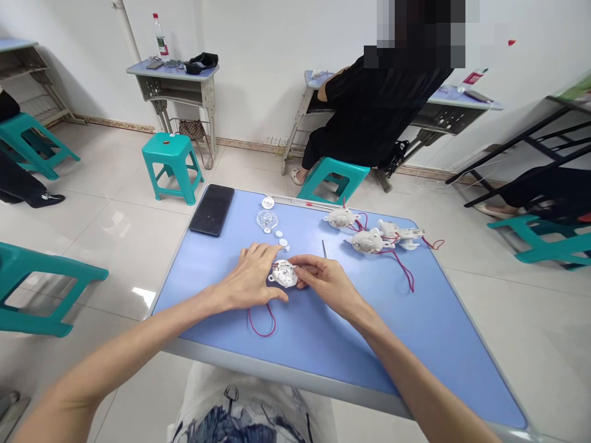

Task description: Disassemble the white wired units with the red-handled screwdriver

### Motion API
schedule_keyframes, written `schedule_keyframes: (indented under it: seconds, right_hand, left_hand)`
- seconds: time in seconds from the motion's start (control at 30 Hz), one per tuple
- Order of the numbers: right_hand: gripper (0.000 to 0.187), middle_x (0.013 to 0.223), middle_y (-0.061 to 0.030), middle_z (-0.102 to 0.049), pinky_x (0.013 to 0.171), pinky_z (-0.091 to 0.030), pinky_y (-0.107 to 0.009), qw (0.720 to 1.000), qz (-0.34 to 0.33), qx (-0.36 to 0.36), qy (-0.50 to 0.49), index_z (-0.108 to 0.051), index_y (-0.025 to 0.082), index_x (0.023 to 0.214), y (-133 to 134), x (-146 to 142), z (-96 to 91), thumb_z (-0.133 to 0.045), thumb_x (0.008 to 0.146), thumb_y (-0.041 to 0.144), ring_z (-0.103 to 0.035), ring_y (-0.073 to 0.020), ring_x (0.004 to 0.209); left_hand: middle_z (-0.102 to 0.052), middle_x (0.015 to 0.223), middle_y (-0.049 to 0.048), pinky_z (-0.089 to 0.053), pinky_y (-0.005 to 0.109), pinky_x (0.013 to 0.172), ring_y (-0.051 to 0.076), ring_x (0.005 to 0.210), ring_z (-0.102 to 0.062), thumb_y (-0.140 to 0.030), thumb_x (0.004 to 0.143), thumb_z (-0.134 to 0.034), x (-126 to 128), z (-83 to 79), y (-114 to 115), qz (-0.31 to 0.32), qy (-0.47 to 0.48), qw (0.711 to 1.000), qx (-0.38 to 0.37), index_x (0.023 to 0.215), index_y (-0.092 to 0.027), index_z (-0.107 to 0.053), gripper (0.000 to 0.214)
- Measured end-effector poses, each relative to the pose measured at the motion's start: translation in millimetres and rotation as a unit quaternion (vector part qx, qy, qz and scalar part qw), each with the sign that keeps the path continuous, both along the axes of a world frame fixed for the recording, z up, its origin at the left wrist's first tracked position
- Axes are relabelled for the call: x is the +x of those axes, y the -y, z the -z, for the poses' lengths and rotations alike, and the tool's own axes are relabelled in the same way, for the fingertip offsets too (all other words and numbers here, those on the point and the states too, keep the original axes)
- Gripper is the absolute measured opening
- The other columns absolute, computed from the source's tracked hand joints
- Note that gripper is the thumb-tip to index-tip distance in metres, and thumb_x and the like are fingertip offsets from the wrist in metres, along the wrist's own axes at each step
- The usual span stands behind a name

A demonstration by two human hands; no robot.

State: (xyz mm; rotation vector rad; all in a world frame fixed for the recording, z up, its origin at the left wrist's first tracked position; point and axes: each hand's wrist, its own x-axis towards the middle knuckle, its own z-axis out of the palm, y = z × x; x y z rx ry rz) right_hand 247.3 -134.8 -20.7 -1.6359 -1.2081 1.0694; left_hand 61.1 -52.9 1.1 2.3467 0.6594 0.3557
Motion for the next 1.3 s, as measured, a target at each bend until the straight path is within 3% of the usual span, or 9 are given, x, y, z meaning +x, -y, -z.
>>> schedule_keyframes:
  seconds: [0.13, 0.23, 0.53, 0.8, 1.2, 1.3]
  right_hand:
    - [0.032, 0.062, -0.0011, -0.065, 0.061, -0.052, -0.031, 1.000, 0.000, 0.012, 0.007, -0.070, 0.015, 0.099, -0.4, -0.5, -0.6, -0.059, 0.078, 0.037, -0.060, -0.0157, 0.059]
    - [0.031, 0.063, -0.0015, -0.066, 0.060, -0.052, -0.031, 1.000, 0.000, 0.020, 0.017, -0.071, 0.016, 0.098, -1.2, -0.9, -0.8, -0.059, 0.078, 0.037, -0.060, -0.0155, 0.058]
    - [0.030, 0.065, -0.0004, -0.065, 0.059, -0.051, -0.030, 0.999, 0.001, 0.032, -0.004, -0.067, 0.017, 0.098, -2.6, -3.1, -1.5, -0.058, 0.079, 0.038, -0.059, -0.0143, 0.058]
    - [0.029, 0.062, 0.0015, -0.061, 0.059, -0.050, -0.029, 0.999, -0.001, 0.050, -0.013, -0.064, 0.017, 0.096, -1.1, -1.5, 1.1, -0.061, 0.080, 0.042, -0.057, -0.0134, 0.057]
    - [0.029, 0.079, -0.0030, -0.067, 0.067, -0.056, -0.032, 0.996, -0.022, 0.077, -0.033, -0.064, 0.018, 0.101, 4.6, -3.0, 6.4, -0.061, 0.084, 0.041, -0.062, -0.0144, 0.067]
    - [0.026, 0.098, -0.0071, -0.065, 0.068, -0.057, -0.032, 0.994, -0.020, 0.108, 0.013, -0.064, 0.020, 0.106, 8.9, -0.5, 6.3, -0.059, 0.087, 0.038, -0.063, -0.0152, 0.076]
  left_hand:
    - [-0.049, 0.139, 0.0129, -0.038, 0.052, 0.101, 0.034, 0.126, -0.043, -0.037, 0.066, -0.084, -3.6, -9.3, -1.9, 0.028, -0.033, 0.999, -0.031, 0.138, -0.024, -0.041, 0.085]
    - [-0.051, 0.138, 0.0110, -0.038, 0.048, 0.103, 0.031, 0.128, -0.044, -0.034, 0.069, -0.082, -3.5, -6.6, -6.9, 0.024, 0.000, 0.999, -0.048, 0.137, -0.026, -0.044, 0.078]
    - [-0.065, 0.112, 0.0081, -0.037, 0.041, 0.092, 0.027, 0.107, -0.055, -0.041, 0.072, -0.081, 1.4, 7.6, -10.5, 0.043, -0.013, 0.999, -0.020, 0.128, -0.021, -0.056, 0.065]
    - [-0.064, 0.109, 0.0069, -0.036, 0.040, 0.092, 0.025, 0.104, -0.055, -0.038, 0.078, -0.075, 0.6, 10.3, -8.1, 0.038, -0.011, 0.999, -0.003, 0.126, -0.022, -0.057, 0.054]
    - [-0.064, 0.107, 0.0064, -0.035, 0.038, 0.091, 0.024, 0.104, -0.056, -0.035, 0.083, -0.068, -1.4, 13.9, -6.7, 0.034, 0.006, 0.999, 0.012, 0.122, -0.020, -0.058, 0.042]
    - [-0.064, 0.107, 0.0065, -0.036, 0.037, 0.090, 0.024, 0.104, -0.056, -0.036, 0.084, -0.067, -1.5, 13.1, -6.4, 0.035, 0.001, 0.999, 0.015, 0.121, -0.020, -0.058, 0.042]
